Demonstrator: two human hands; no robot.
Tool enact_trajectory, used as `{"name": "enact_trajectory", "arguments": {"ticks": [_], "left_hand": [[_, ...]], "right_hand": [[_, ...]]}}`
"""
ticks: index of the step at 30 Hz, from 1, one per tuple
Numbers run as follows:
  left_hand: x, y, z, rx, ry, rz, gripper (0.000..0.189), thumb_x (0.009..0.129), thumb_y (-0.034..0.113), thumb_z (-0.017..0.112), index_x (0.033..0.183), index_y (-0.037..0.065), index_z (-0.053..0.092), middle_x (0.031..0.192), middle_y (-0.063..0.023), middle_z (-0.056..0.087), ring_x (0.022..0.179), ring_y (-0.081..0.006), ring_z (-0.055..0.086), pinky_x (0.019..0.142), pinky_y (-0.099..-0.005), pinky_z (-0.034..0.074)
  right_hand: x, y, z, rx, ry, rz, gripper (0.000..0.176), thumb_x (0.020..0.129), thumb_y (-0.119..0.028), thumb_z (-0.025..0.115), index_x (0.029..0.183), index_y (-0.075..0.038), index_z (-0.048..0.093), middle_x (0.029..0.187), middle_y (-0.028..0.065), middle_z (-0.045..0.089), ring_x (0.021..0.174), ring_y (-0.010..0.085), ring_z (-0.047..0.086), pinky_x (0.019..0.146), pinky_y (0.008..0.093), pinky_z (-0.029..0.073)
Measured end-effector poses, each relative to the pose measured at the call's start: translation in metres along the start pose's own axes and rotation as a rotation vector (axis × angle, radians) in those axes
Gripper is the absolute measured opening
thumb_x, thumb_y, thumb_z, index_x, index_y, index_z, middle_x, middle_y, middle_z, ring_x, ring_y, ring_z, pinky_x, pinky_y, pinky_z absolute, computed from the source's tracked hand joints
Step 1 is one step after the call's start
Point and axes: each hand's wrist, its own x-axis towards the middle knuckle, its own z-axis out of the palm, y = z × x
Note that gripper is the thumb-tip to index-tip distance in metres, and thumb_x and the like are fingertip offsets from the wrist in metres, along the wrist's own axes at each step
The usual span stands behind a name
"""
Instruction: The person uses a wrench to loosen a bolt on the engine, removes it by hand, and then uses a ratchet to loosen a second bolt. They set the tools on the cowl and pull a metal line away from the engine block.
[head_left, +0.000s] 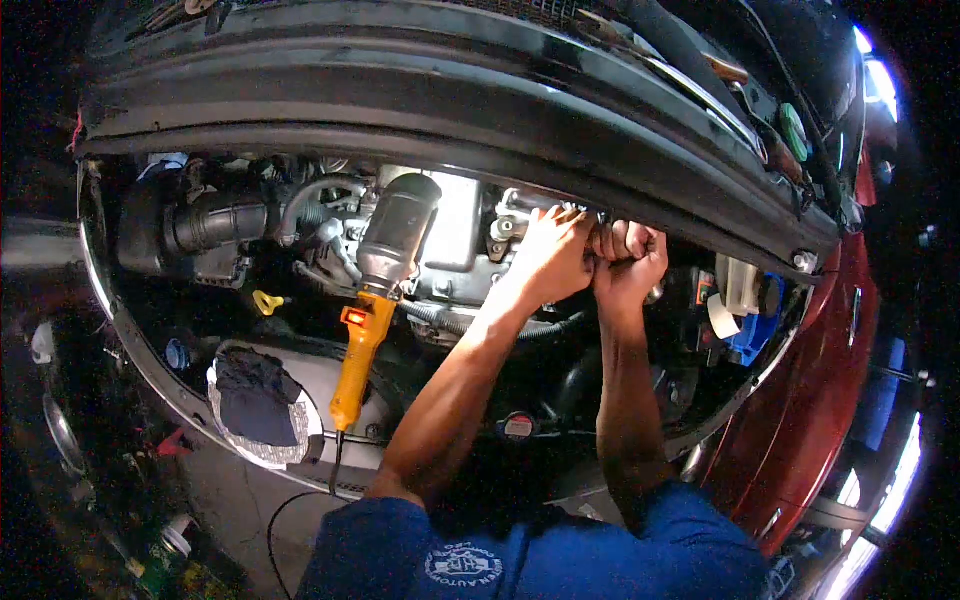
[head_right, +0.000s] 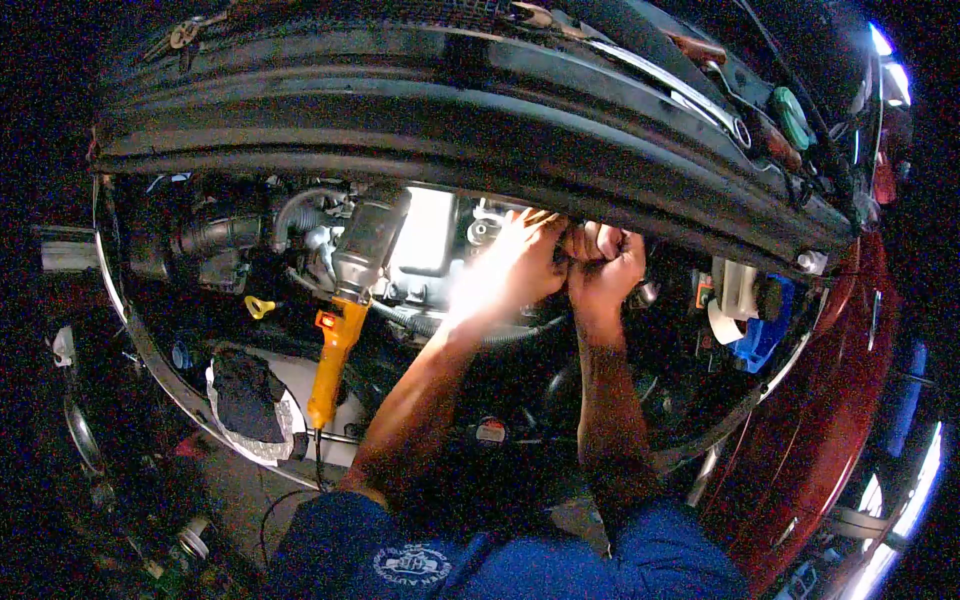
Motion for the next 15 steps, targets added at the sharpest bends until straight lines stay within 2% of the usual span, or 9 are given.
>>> {"name": "enact_trajectory", "arguments": {"ticks": [3,6,7,10,11,12,13,14,15], "left_hand": [[-0.002,0.001,-0.001,-0.021,0.01,0.003,0.032,0.07,0.014,0.069,0.098,0.002,0.063,0.096,-0.0162,0.067,0.1,-0.0368,0.062,0.087,-0.0484,0.042],[-0.001,0.001,-0.003,-0.039,-0.066,-0.022,0.031,0.069,0.013,0.069,0.097,0.002,0.063,0.094,-0.0154,0.066,0.099,-0.037,0.062,0.087,-0.0482,0.043],[-0.001,0.002,-0.001,0.003,0.003,-0.01,0.03,0.068,0.013,0.069,0.095,0.002,0.063,0.095,-0.0154,0.067,0.098,-0.0373,0.062,0.087,-0.0481,0.042],[-0.003,0.002,-0.006,-0.041,-0.033,-0.001,0.03,0.068,0.011,0.069,0.095,0.002,0.062,0.093,-0.016,0.066,0.097,-0.0379,0.061,0.088,-0.0476,0.042],[-0.002,0.004,-0.008,-0.047,-0.036,0.004,0.029,0.068,0.011,0.068,0.095,0.002,0.062,0.092,-0.0159,0.065,0.097,-0.0378,0.061,0.088,-0.0475,0.043],[-0.002,0.005,-0.009,-0.056,-0.036,0.005,0.028,0.068,0.011,0.068,0.095,0.002,0.062,0.092,-0.0157,0.065,0.097,-0.0378,0.061,0.087,-0.0475,0.043],[0.0,0.009,-0.014,-0.031,-0.104,-0.048,0.026,0.07,0.011,0.067,0.094,0.002,0.062,0.093,-0.0162,0.065,0.1,-0.0376,0.06,0.088,-0.0489,0.043],[0.003,0.008,-0.014,-0.031,-0.09,-0.04,0.026,0.071,0.01,0.066,0.094,0.002,0.062,0.094,-0.0168,0.064,0.101,-0.0375,0.059,0.088,-0.0497,0.043],[0.002,0.005,-0.011,-0.033,-0.079,-0.032,0.025,0.071,0.01,0.066,0.094,0.002,0.061,0.096,-0.0173,0.064,0.101,-0.0373,0.059,0.089,-0.0504,0.043]], "right_hand": [[0.0,-0.003,0.001,-0.018,0.043,0.038,0.04,0.095,-0.027,0.042,0.059,-0.015,0.03,0.057,0.0011,0.025,0.054,0.0169,0.028,0.053,0.0333,0.027],[-0.003,-0.001,0.006,-0.061,0.087,0.011,0.04,0.095,-0.027,0.041,0.059,-0.015,0.03,0.057,0.0014,0.026,0.054,0.0168,0.028,0.054,0.0334,0.028],[0.0,0.0,0.003,-0.041,0.089,0.019,0.04,0.096,-0.027,0.041,0.059,-0.015,0.03,0.057,0.0017,0.027,0.053,0.0169,0.029,0.054,0.0337,0.028],[-0.002,0.0,0.004,-0.021,-0.01,-0.003,0.041,0.097,-0.028,0.04,0.059,-0.015,0.03,0.057,0.0016,0.027,0.052,0.0167,0.031,0.052,0.0336,0.029],[-0.005,0.003,0.006,0.01,0.196,0.016,0.041,0.097,-0.028,0.039,0.059,-0.016,0.03,0.056,0.0013,0.027,0.052,0.017,0.033,0.051,0.0339,0.031],[-0.003,0.003,0.004,-0.05,0.25,-0.015,0.04,0.096,-0.029,0.039,0.059,-0.016,0.03,0.057,0.0008,0.027,0.052,0.0175,0.036,0.05,0.0339,0.032],[-0.003,0.004,0.002,-0.036,0.158,-0.026,0.044,0.099,-0.03,0.039,0.059,-0.016,0.03,0.055,0.0005,0.026,0.052,0.0171,0.031,0.053,0.0344,0.031],[-0.002,0.003,0.002,-0.019,0.064,-0.039,0.047,0.102,-0.03,0.04,0.058,-0.015,0.03,0.054,0.0002,0.025,0.052,0.0167,0.026,0.056,0.0349,0.029],[0.001,0.004,-0.005,0.01,0.042,-0.024,0.045,0.099,-0.03,0.041,0.058,-0.015,0.029,0.055,0.0005,0.025,0.052,0.0171,0.028,0.055,0.0346,0.029]]}}
